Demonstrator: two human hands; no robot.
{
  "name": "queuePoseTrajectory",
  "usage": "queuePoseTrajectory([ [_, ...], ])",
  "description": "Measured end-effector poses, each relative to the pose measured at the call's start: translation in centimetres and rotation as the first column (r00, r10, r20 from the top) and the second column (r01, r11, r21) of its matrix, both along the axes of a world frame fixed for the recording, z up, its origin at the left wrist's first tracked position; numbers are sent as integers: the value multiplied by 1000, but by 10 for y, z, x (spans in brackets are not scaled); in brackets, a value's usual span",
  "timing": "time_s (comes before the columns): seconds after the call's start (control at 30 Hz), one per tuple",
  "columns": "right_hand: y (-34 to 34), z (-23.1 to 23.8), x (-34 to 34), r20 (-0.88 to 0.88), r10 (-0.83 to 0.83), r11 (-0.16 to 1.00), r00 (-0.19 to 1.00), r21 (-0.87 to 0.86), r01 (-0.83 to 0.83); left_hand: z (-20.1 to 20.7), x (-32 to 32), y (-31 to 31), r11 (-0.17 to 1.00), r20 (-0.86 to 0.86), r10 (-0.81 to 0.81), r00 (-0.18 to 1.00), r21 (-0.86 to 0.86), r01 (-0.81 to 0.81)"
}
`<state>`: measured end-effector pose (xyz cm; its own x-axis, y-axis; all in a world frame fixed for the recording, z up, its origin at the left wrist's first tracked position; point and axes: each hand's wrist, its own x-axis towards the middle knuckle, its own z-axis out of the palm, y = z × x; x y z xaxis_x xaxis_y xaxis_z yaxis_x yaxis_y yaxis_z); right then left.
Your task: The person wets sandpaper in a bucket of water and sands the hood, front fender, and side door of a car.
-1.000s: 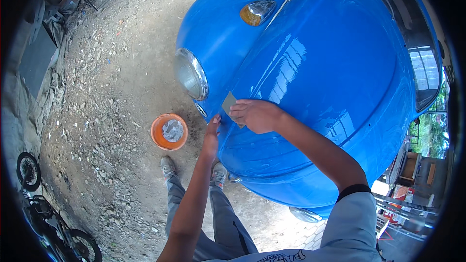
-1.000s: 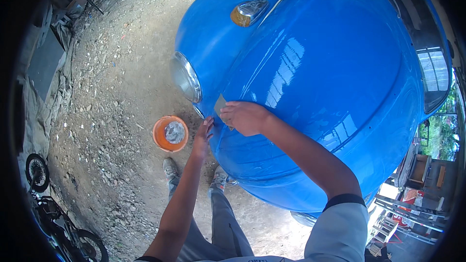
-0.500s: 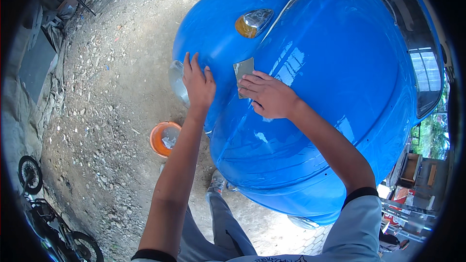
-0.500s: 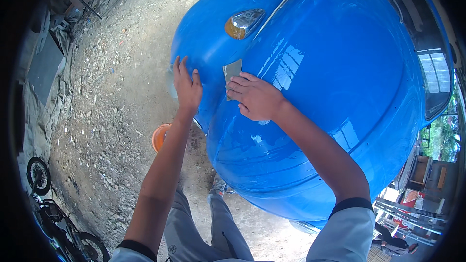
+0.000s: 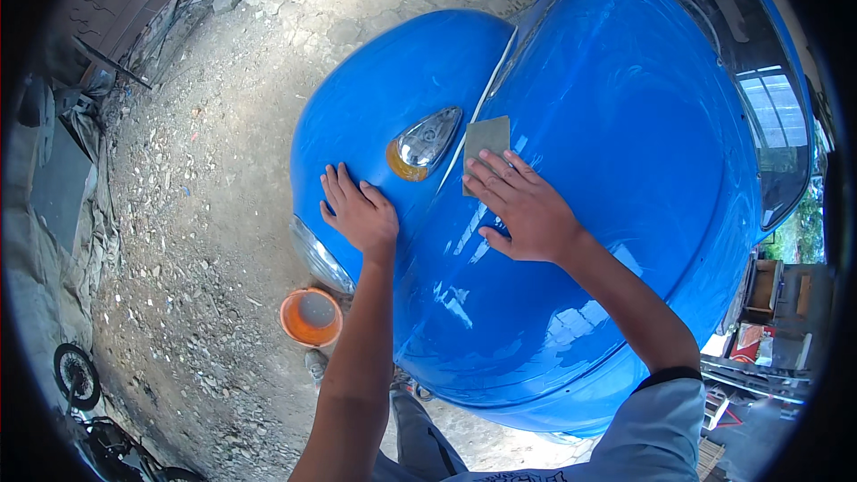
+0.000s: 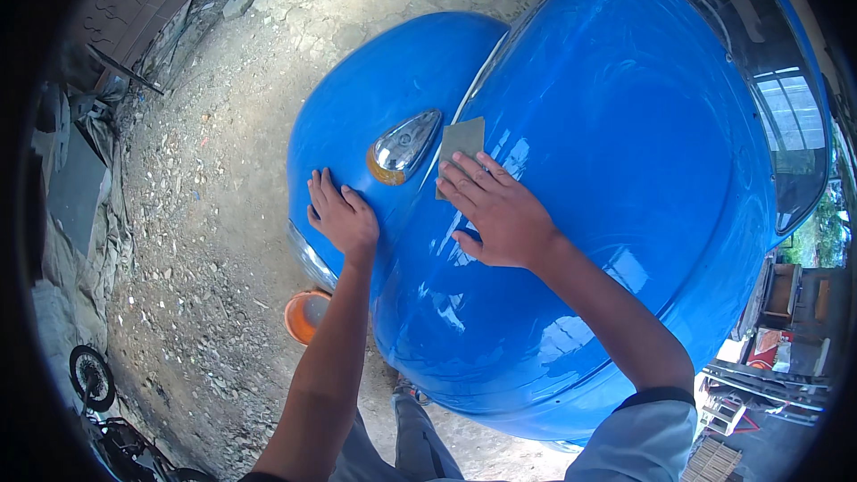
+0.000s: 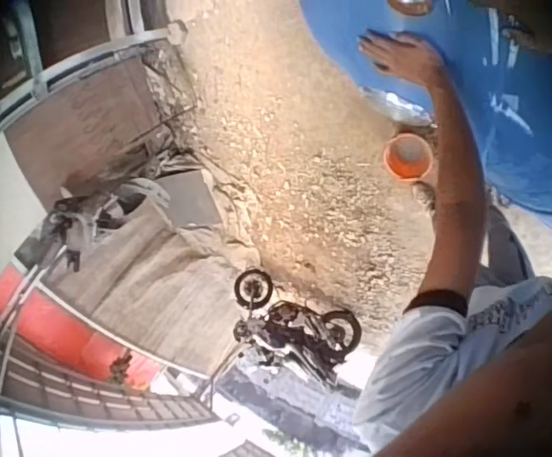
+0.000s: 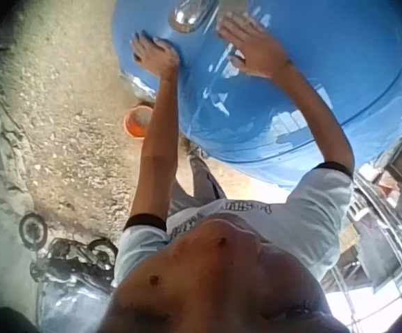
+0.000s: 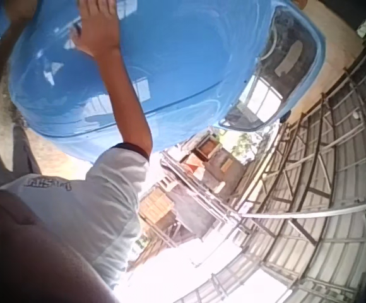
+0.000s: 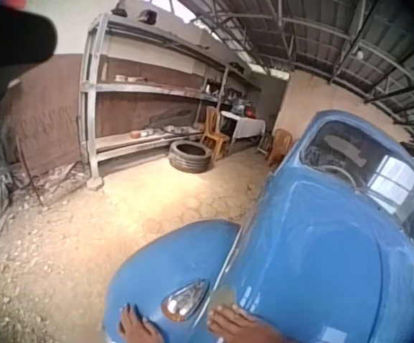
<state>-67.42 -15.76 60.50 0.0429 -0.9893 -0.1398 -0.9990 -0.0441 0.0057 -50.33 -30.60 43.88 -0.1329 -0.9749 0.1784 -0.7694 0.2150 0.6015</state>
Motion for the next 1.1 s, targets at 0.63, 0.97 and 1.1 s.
queuePoseTrajectory([
  [0.63,-59,26,-132,162,290,949,943,75,-305,12,-9,-3,996,119,-54,991,78,45],
  [0.97,-105,74,-200,171,-218,976,961,24,217,12,-10,-3,995,120,-56,991,85,45],
  [1.1,-114,20,-107,29,-15,965,999,263,7,12,-10,-4,996,131,-58,990,76,48],
])
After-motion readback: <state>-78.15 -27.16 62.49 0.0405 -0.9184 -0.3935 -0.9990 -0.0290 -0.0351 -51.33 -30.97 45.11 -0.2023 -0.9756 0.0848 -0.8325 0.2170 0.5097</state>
